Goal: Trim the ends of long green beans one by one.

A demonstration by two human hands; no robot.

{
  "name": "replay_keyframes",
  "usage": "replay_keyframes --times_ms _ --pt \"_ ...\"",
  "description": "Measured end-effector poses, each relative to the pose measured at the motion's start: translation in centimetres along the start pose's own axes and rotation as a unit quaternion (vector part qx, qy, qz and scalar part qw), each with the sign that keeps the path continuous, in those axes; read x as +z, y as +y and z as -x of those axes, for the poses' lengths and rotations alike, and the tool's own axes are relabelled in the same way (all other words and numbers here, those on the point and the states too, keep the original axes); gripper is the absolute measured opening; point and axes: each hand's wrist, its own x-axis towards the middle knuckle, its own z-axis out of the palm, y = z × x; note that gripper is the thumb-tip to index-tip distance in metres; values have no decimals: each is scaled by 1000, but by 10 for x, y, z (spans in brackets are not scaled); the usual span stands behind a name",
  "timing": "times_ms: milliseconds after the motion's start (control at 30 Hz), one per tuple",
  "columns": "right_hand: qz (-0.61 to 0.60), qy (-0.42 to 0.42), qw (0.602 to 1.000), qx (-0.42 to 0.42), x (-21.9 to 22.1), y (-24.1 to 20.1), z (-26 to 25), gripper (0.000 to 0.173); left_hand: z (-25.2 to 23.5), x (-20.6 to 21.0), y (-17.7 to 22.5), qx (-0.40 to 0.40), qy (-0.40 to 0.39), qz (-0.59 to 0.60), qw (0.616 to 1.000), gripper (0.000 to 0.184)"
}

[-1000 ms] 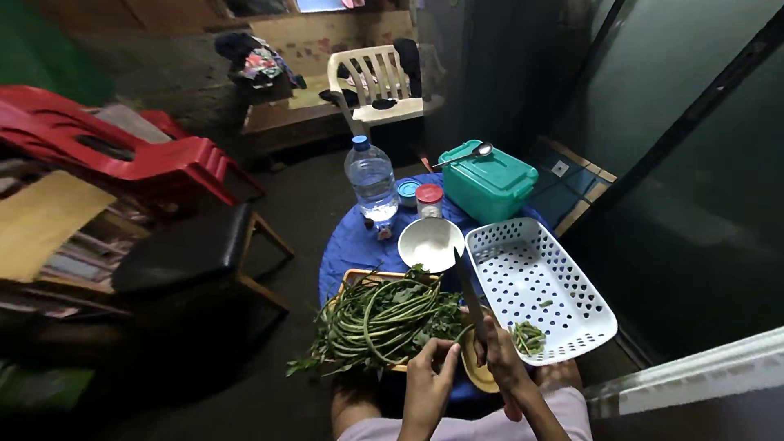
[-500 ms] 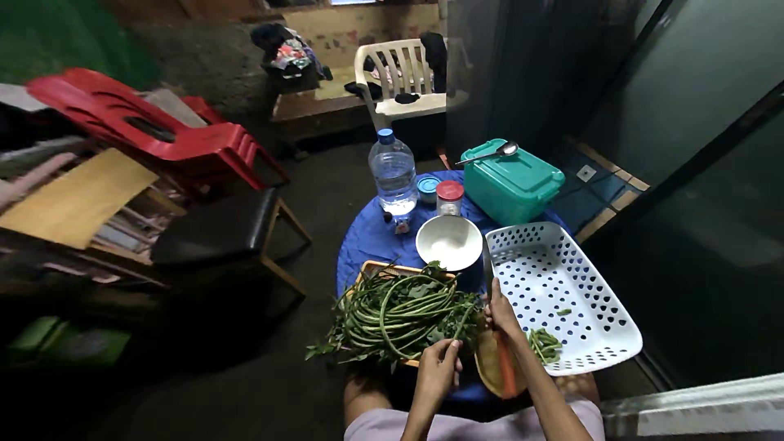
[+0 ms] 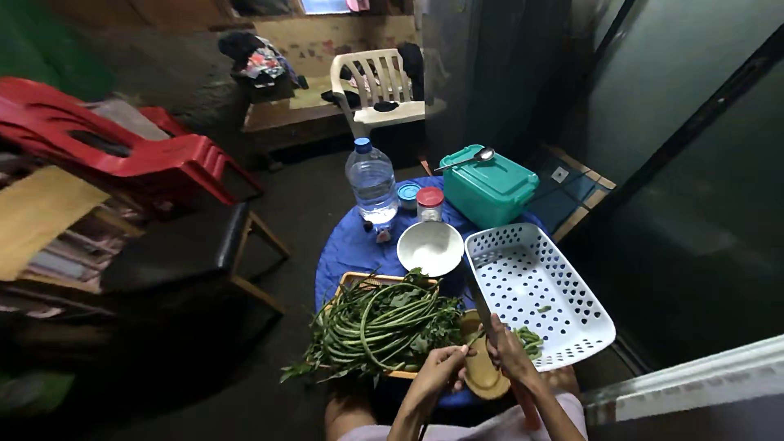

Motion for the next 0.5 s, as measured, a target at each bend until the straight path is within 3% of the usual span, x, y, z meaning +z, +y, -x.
replay_keyframes --times_ms 133,233,400,500 --pt "-19 133 988 74 -20 11 5 69 8 8 -17 12 23 -106 994 26" --pt "-66 180 974 117 -28 22 5 70 9 18 -29 23 36 -154 987 25" --pt "-147 192 961 136 -40 37 2 73 10 19 -33 21 61 -190 980 27" --pt "-151 139 973 107 -41 38 12 71 6 16 -29 18 63 -202 977 27"
